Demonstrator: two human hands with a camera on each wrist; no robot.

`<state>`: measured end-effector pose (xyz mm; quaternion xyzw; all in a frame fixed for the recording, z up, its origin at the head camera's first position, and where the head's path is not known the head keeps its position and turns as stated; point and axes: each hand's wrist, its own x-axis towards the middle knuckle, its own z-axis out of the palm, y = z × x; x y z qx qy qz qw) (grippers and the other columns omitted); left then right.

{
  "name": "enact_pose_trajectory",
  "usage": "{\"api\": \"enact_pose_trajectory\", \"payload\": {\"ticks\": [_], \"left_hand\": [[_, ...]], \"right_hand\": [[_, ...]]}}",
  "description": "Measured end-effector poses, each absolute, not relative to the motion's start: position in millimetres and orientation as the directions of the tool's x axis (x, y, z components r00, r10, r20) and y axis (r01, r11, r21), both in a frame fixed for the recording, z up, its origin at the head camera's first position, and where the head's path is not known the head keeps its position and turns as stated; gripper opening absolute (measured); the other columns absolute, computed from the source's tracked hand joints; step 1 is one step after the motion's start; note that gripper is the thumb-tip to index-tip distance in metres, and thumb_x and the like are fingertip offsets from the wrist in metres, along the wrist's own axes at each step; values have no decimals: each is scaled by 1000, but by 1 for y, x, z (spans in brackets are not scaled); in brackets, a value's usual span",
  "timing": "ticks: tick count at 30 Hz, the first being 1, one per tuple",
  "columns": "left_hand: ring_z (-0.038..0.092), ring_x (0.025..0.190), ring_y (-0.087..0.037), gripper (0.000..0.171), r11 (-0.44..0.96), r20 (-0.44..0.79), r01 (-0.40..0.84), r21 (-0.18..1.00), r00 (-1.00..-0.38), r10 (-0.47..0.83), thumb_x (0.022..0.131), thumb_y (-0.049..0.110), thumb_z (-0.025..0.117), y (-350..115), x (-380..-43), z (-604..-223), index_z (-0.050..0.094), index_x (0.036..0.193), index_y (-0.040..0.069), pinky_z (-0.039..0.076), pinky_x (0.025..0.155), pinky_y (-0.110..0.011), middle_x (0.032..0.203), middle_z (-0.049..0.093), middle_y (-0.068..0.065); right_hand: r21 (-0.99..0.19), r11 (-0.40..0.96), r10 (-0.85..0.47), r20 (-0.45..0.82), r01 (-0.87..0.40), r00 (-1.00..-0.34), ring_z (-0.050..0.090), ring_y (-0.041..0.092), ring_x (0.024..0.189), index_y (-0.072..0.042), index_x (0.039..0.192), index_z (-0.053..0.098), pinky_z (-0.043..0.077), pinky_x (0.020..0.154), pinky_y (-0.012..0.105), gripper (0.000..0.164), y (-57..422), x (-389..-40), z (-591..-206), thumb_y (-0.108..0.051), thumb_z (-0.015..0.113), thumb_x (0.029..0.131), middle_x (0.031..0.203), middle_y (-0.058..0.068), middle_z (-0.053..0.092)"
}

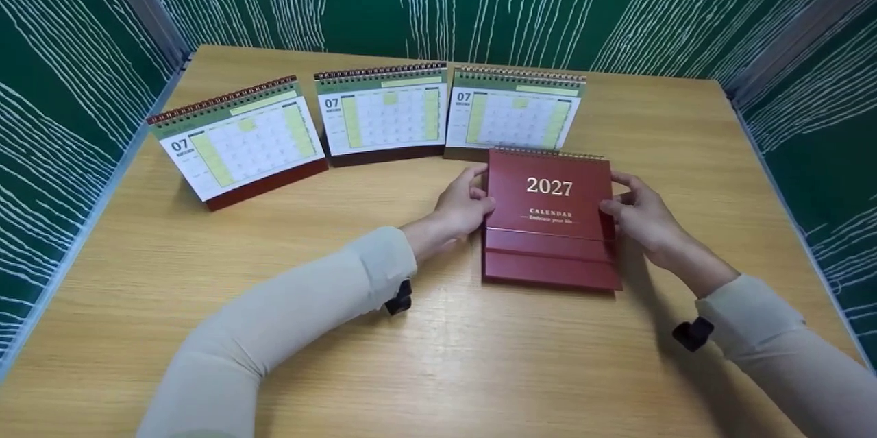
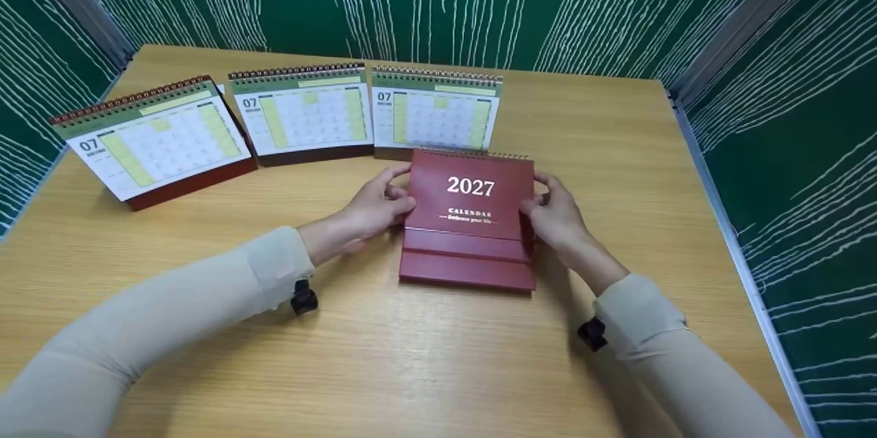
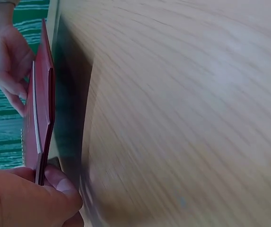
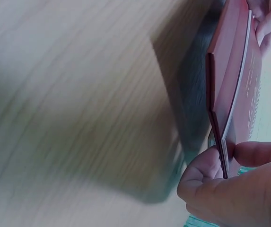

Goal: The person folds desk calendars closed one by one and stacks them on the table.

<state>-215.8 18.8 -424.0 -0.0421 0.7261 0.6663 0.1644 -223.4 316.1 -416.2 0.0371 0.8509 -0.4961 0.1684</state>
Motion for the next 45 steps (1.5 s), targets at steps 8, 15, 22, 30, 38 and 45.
{"api": "enact_pose_trajectory", "payload": {"ticks": [8, 15, 22, 30, 38, 45], "left_hand": [[57, 114, -18, 70, 150, -280, -256, 955, -946, 163, 99, -8, 61, 47, -218, -424, 44, 162, 17, 55, 94, -29, 134, 61, -11], [59, 115, -19, 74, 134, -273, -253, 958, -949, 157, 97, -12, 61, 70, -218, -423, 44, 162, 17, 56, 93, -30, 143, 59, -14], [59, 108, -15, 74, 149, -262, -236, 960, -947, 185, 98, -13, 60, 91, -218, -423, 43, 163, 17, 57, 84, -24, 124, 63, -10], [57, 99, -11, 74, 154, -241, -215, 964, -954, 177, 96, -15, 61, 108, -219, -422, 46, 161, 16, 53, 75, -21, 111, 63, -8], [57, 94, -13, 74, 176, -233, -201, 964, -955, 182, 96, -16, 59, 120, -224, -424, 47, 161, 17, 47, 70, -18, 108, 62, -10], [54, 90, -11, 77, 197, -223, -183, 963, -952, 208, 94, -17, 61, 126, -227, -424, 45, 162, 13, 48, 74, -19, 106, 64, -11]], "right_hand": [[-777, 588, -51, -315, 227, -948, 52, 17, 95, -5, 170, 14, 50, 75, 26, 67, 340, -224, -414, -18, 45, 112, 127, 17, 46], [-755, 583, 14, -360, 300, -933, 47, 25, 114, -5, 170, 14, 46, 83, 27, 69, 359, -228, -412, -24, 45, 111, 136, 18, 43], [-743, 574, 68, -376, 344, -924, 44, 26, 116, -2, 168, 15, 45, 88, 31, 69, 378, -229, -414, -25, 43, 110, 136, 17, 43], [-734, 576, 110, -367, 360, -924, 43, 34, 128, -2, 169, 11, 46, 101, 42, 69, 391, -231, -416, -26, 40, 111, 152, 28, 37], [-728, 579, 144, -351, 367, -925, 41, 40, 132, -3, 169, 10, 39, 111, 56, 67, 399, -232, -420, -24, 36, 111, 156, 32, 35], [-726, 566, 173, -358, 390, -917, 37, 43, 137, -6, 170, 10, 32, 119, 62, 66, 405, -233, -423, -23, 36, 112, 159, 33, 33]]}}
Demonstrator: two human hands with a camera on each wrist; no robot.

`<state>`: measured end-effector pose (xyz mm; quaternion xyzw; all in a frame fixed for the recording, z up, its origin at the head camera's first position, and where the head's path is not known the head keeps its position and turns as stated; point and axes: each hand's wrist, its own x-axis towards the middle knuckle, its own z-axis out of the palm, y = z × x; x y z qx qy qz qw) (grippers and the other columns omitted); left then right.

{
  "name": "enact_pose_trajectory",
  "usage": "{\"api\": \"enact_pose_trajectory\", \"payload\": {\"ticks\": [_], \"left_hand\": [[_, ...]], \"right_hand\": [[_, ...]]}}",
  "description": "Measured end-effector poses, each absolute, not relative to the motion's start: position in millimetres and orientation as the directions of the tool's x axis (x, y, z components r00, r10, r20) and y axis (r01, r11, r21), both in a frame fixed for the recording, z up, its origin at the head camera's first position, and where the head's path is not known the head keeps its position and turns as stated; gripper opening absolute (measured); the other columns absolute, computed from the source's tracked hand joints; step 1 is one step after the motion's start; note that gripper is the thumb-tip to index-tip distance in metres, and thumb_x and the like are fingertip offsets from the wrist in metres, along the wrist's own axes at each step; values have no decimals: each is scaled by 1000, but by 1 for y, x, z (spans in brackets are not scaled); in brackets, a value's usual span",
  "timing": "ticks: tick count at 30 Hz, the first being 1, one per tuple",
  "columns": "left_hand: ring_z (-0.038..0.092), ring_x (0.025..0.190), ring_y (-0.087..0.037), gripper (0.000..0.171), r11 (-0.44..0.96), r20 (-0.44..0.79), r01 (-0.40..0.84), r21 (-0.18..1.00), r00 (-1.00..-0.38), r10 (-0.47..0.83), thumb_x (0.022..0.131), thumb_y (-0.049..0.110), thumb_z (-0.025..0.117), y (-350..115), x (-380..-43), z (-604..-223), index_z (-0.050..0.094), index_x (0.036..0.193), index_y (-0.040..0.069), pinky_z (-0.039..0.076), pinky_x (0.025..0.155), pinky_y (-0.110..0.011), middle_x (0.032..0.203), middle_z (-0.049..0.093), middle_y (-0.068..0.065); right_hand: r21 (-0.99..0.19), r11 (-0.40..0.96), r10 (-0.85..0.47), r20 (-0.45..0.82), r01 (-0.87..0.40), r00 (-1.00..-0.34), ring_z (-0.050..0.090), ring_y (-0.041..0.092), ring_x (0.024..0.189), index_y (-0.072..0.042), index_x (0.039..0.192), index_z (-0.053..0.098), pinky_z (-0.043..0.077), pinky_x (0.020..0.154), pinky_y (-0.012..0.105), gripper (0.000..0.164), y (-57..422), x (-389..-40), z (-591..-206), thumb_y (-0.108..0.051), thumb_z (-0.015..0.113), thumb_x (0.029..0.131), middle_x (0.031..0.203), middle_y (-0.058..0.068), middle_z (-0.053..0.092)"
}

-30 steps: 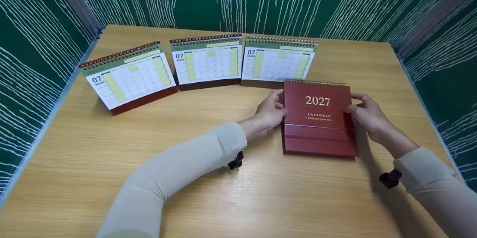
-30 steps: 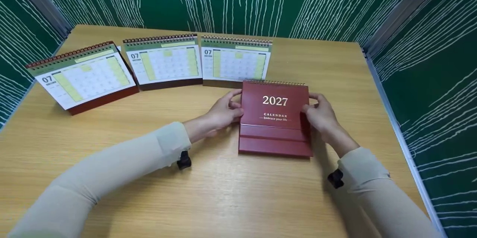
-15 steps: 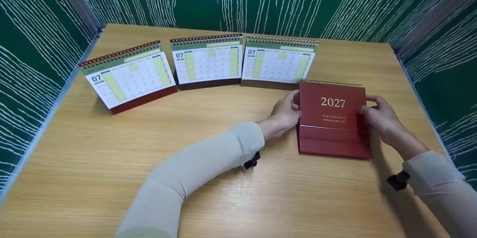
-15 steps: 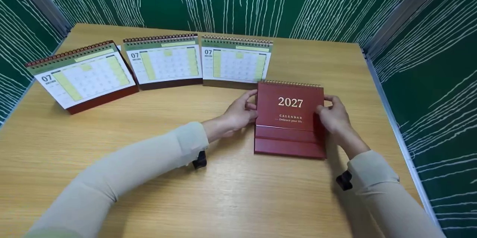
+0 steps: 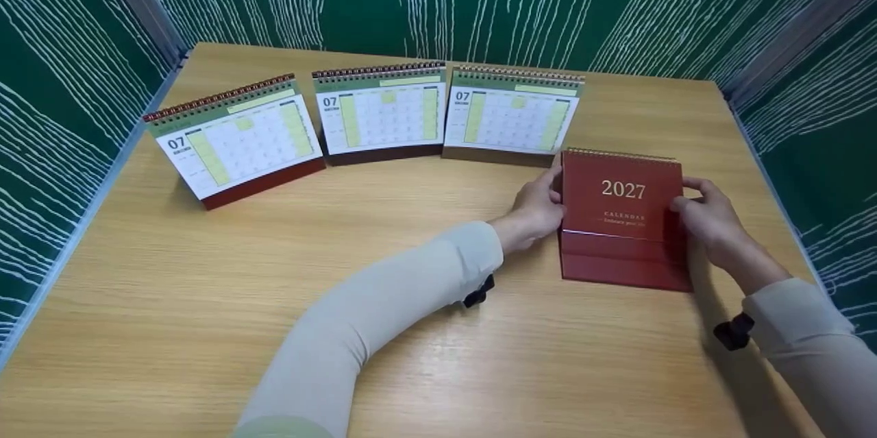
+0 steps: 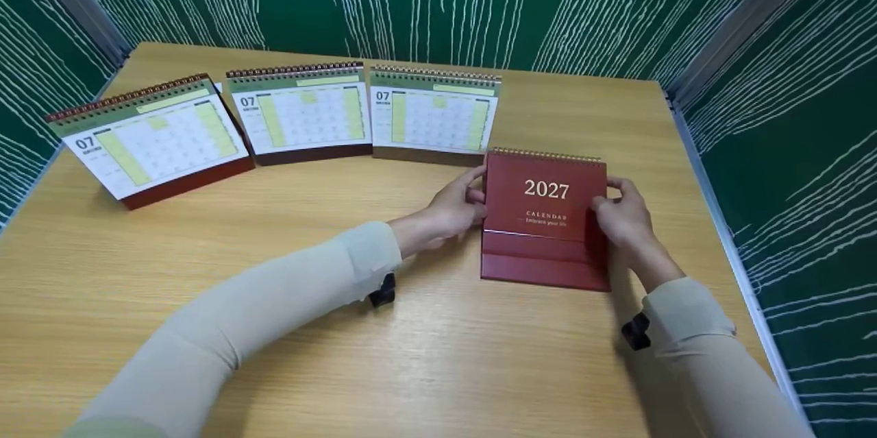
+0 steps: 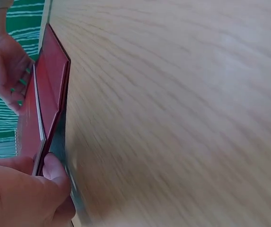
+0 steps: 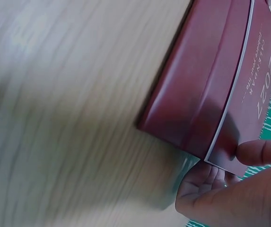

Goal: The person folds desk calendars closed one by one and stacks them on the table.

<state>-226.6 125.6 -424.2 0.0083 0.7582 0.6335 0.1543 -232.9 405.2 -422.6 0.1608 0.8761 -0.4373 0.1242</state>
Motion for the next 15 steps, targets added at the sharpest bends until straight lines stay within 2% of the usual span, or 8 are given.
{"api": "enact_pose_trajectory", "payload": {"ticks": [4, 7, 11, 15], "left_hand": [[57, 94, -16, 78, 212, -227, -180, 961, -948, 223, 93, -17, 63, 126, -230, -426, 44, 162, 12, 46, 76, -19, 110, 65, -14], [59, 96, -17, 76, 223, -242, -191, 956, -943, 228, 93, -15, 63, 127, -232, -426, 45, 162, 11, 46, 71, -20, 109, 64, -11], [57, 93, -14, 73, 219, -258, -207, 953, -936, 238, 93, -16, 63, 127, -233, -427, 47, 160, 8, 46, 66, -20, 109, 62, -7], [55, 92, -12, 69, 191, -275, -230, 954, -924, 265, 92, -18, 63, 127, -233, -428, 50, 156, 4, 47, 71, -19, 113, 64, -9]], "right_hand": [[-720, 567, 181, -366, 401, -913, 37, 42, 137, -7, 171, 9, 33, 118, 60, 66, 407, -234, -424, -23, 35, 112, 160, 32, 32], [-713, 571, 187, -371, 408, -910, 38, 41, 136, -7, 171, 9, 35, 115, 58, 66, 407, -236, -425, -23, 35, 112, 159, 31, 33], [-705, 577, 192, -373, 412, -908, 39, 41, 135, -8, 171, 10, 37, 113, 58, 65, 407, -239, -426, -24, 35, 113, 158, 31, 35], [-694, 586, 198, -379, 419, -904, 39, 43, 135, -7, 171, 9, 37, 114, 59, 65, 407, -240, -428, -22, 34, 113, 159, 33, 35]]}}
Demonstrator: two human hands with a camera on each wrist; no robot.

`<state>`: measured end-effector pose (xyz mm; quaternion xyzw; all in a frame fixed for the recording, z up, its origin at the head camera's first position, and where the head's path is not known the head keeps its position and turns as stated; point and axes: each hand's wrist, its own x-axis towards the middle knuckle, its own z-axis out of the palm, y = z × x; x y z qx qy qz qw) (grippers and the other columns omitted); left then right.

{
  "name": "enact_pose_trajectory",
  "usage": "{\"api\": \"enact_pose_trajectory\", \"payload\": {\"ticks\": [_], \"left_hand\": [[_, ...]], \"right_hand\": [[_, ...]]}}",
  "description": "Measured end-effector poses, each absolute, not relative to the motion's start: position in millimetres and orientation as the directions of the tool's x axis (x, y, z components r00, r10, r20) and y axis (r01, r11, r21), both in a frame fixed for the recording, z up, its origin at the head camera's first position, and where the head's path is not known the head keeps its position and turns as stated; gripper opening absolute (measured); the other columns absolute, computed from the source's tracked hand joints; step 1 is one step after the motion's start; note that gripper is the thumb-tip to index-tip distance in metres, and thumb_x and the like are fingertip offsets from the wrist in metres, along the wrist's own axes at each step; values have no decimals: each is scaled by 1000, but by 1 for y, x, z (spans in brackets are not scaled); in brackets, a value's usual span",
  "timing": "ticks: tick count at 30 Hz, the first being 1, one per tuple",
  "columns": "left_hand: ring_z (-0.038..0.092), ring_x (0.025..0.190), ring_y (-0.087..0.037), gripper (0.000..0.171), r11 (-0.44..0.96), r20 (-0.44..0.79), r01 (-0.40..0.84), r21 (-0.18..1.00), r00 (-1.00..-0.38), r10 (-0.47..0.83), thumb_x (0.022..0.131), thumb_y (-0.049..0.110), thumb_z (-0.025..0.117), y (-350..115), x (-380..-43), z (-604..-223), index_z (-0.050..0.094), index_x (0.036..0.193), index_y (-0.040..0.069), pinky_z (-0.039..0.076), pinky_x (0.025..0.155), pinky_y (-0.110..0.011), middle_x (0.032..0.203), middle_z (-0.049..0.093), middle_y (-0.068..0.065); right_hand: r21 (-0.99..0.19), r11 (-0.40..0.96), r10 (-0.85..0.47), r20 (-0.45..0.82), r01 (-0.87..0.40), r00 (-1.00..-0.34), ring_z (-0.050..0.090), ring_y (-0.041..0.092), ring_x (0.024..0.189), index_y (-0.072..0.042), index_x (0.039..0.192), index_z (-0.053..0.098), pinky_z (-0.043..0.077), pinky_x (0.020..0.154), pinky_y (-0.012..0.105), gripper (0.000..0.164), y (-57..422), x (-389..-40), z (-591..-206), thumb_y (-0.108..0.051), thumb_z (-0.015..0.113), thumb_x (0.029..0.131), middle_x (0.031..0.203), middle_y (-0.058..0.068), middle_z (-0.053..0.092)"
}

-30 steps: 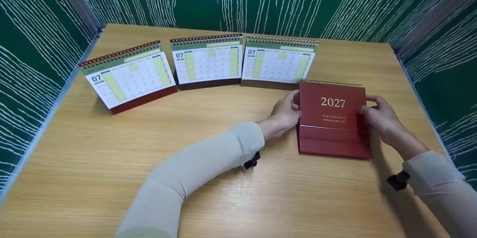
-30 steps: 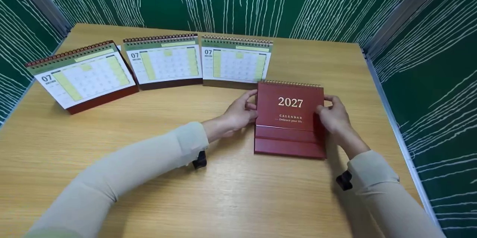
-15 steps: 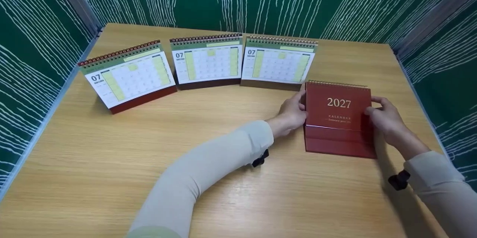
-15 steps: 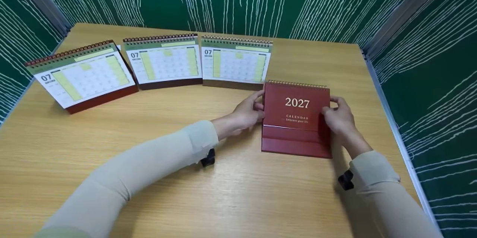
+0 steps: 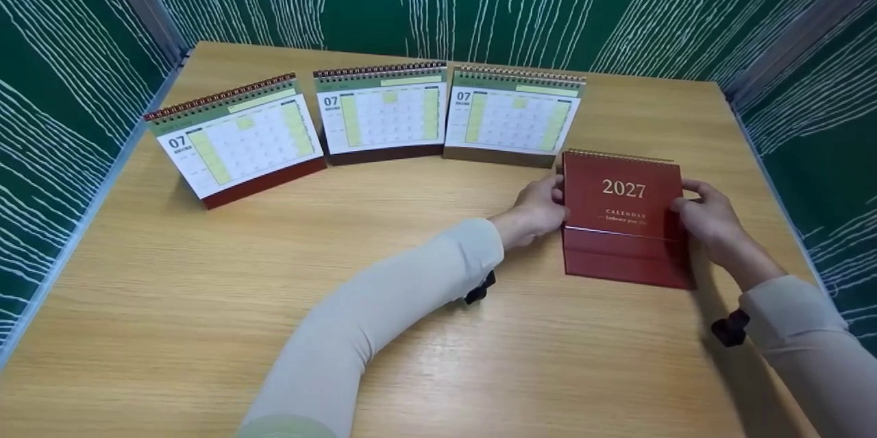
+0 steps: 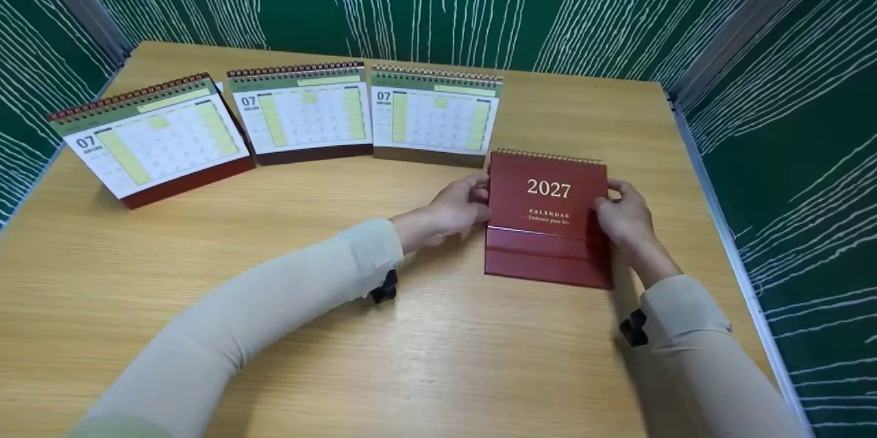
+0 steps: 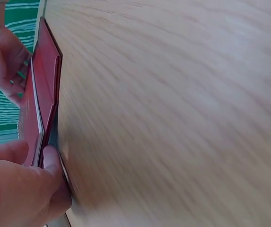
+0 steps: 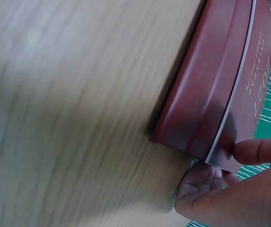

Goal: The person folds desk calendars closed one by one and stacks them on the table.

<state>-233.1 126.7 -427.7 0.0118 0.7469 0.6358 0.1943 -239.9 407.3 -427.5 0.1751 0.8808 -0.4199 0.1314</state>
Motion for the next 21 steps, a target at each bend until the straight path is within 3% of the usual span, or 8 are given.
{"api": "enact_pose_trajectory", "payload": {"ticks": [5, 9, 12, 19, 21], "left_hand": [[58, 98, -10, 65, 175, -293, -251, 952, -912, 287, 93, -17, 61, 126, -233, -428, 51, 154, 1, 49, 79, -18, 124, 66, -9], [62, 104, -12, 64, 160, -298, -261, 952, -907, 297, 94, -17, 58, 126, -232, -427, 51, 155, 1, 48, 76, -17, 134, 66, -11], [62, 108, -12, 64, 156, -305, -269, 950, -904, 300, 95, -17, 55, 126, -232, -426, 50, 156, 1, 49, 79, -16, 138, 66, -10], [61, 104, -12, 65, 168, -322, -284, 944, -901, 290, 95, -16, 56, 126, -231, -422, 50, 157, 4, 45, 67, -18, 143, 64, -10], [62, 110, -13, 65, 164, -316, -279, 946, -903, 291, 95, -16, 56, 125, -232, -423, 50, 157, 3, 47, 76, -17, 143, 64, -10]], "right_hand": [[-668, 613, 208, -380, 423, -901, 42, 43, 135, -4, 170, 9, 40, 113, 58, 64, 407, -241, -430, -21, 33, 113, 158, 35, 36], [-648, 655, 193, -353, 388, -915, 48, 41, 129, 3, 168, 13, 49, 99, 46, 65, 407, -243, -431, -18, 36, 111, 150, 36, 42], [-636, 677, 183, -341, 369, -922, 50, 40, 126, 6, 167, 15, 49, 92, 39, 65, 407, -244, -431, -16, 37, 110, 147, 36, 44], [-595, 708, 194, -353, 380, -915, 46, 44, 132, 5, 167, 12, 47, 107, 54, 66, 406, -244, -430, -19, 36, 111, 153, 39, 39], [-577, 727, 198, -343, 372, -918, 46, 45, 131, 6, 167, 12, 46, 107, 56, 65, 404, -245, -429, -19, 36, 111, 153, 39, 38]]}}
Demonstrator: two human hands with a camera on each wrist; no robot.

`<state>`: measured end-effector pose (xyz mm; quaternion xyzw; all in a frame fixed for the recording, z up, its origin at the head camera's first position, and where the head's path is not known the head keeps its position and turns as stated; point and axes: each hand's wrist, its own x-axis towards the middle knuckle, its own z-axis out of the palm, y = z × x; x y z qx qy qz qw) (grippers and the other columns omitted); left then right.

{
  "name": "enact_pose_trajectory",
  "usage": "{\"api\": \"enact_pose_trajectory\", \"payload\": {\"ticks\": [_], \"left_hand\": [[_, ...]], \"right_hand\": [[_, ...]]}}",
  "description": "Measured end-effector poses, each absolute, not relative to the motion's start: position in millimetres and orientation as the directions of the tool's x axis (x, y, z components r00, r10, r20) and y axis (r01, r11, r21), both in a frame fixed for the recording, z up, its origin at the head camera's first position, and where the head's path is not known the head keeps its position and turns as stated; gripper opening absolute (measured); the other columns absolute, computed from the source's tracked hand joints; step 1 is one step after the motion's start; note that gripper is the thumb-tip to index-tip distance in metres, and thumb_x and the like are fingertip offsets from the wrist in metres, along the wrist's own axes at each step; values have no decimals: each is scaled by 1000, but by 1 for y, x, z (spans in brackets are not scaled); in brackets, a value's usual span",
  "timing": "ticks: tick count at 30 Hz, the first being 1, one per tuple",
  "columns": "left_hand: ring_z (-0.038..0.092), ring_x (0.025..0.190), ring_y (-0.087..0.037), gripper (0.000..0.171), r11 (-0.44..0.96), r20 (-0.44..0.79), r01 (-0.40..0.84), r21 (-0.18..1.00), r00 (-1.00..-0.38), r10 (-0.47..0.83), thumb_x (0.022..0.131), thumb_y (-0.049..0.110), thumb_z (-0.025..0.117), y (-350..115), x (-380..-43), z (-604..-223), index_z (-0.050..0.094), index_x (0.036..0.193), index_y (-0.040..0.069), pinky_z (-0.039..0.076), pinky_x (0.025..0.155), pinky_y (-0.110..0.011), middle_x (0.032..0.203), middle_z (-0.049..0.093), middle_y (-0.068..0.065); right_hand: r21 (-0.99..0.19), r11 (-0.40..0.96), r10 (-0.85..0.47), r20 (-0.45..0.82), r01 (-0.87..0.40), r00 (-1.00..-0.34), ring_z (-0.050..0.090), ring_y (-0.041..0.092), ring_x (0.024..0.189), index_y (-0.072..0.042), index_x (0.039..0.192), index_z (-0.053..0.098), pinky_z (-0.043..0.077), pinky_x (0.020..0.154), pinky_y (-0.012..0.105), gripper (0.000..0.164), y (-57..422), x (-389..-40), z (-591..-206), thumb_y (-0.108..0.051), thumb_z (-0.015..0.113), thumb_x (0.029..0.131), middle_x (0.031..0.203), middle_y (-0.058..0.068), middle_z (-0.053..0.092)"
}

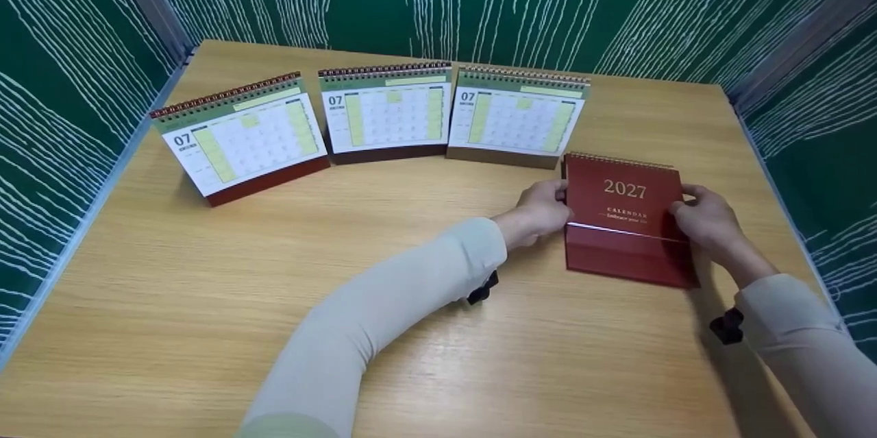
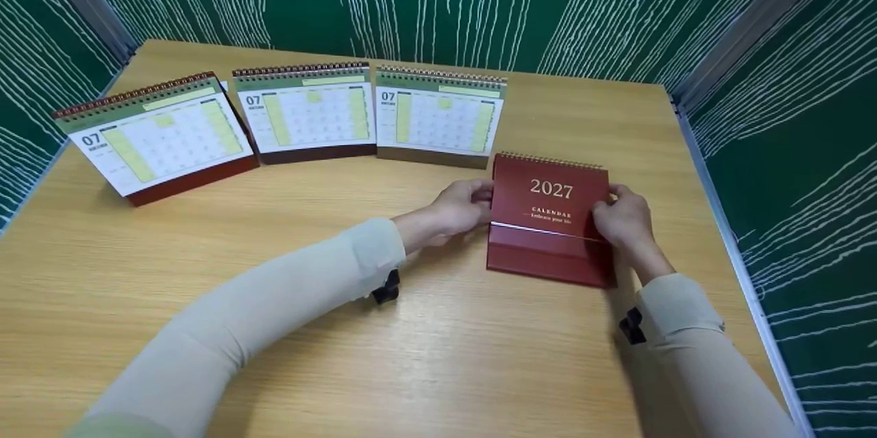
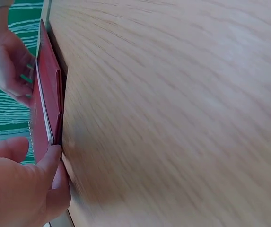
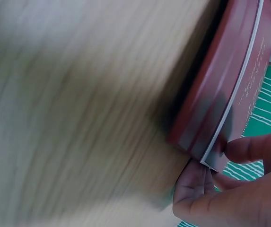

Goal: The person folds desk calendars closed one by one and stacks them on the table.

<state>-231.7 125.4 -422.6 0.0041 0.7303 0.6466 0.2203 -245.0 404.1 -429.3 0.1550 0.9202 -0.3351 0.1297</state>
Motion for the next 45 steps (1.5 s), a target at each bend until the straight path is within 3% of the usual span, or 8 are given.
{"api": "enact_pose_trajectory", "payload": {"ticks": [7, 16, 20, 24, 27, 32, 36, 45], "left_hand": [[58, 134, -17, 67, 180, -313, -270, 946, -907, 282, 93, -16, 59, 124, -234, -424, 49, 157, 2, 49, 105, -20, 149, 61, -11], [52, 142, -18, 71, 193, -310, -260, 946, -897, 314, 92, -14, 63, 121, -236, -427, 46, 159, 3, 47, 108, -20, 153, 59, -10], [53, 141, -18, 72, 161, -294, -251, 954, -883, 365, 93, -14, 62, 117, -237, -427, 43, 161, 2, 50, 95, -18, 155, 56, -12], [62, 106, -16, 72, 162, -299, -255, 953, -874, 383, 94, -12, 63, 112, -238, -427, 43, 161, 6, 47, 66, -22, 152, 58, -12], [59, 98, -13, 68, 187, -310, -258, 948, -882, 354, 96, -7, 65, 106, -239, -427, 48, 159, 10, 46, 64, -22, 148, 60, -10], [58, 130, -19, 62, 216, -270, -210, 954, -914, 303, 96, -6, 63, 85, -243, -424, 52, 155, 11, 53, 90, -23, 147, 59, -12], [56, 137, -25, 63, 228, -221, -159, 961, -935, 276, 96, -6, 62, 63, -248, -417, 51, 155, 11, 50, 109, -30, 151, 58, -13], [61, 130, -24, 58, 267, -135, -83, 960, -974, 183, 100, -2, 61, 17, -262, -406, 52, 155, 13, 53, 104, -26, 150, 58, -12]], "right_hand": [[-532, 779, 180, -315, 331, -932, 45, 48, 131, 10, 165, 13, 42, 113, 64, 65, 401, -246, -429, -20, 36, 111, 153, 42, 36], [-492, 839, 125, -243, 233, -962, 54, 52, 125, 20, 157, 26, 49, 104, 63, 63, 402, -246, -430, -14, 42, 106, 141, 47, 46], [-460, 864, 112, -222, 205, -969, 57, 51, 120, 22, 154, 30, 51, 99, 61, 62, 402, -246, -429, -13, 44, 104, 136, 48, 48], [-445, 865, 136, -240, 234, -961, 48, 55, 125, 21, 157, 22, 46, 108, 68, 66, 400, -246, -426, -14, 44, 105, 143, 49, 36], [-438, 869, 146, -217, 230, -965, 39, 60, 131, 18, 159, 19, 40, 111, 72, 68, 396, -245, -419, -14, 46, 105, 148, 48, 26], [-435, 886, 105, -148, 160, -983, 32, 62, 133, 13, 161, 25, 40, 108, 74, 67, 389, -246, -403, -15, 49, 106, 151, 45, 23], [-448, 889, 54, -98, 93, -994, 35, 58, 129, 11, 160, 31, 45, 100, 71, 63, 379, -248, -391, -18, 50, 107, 150, 43, 29], [-582, 812, -10, -72, 34, -997, 45, 56, 135, 1, 164, 33, 47, 102, 68, 65, 352, -260, -364, -33, 46, 110, 156, 37, 38]]}}
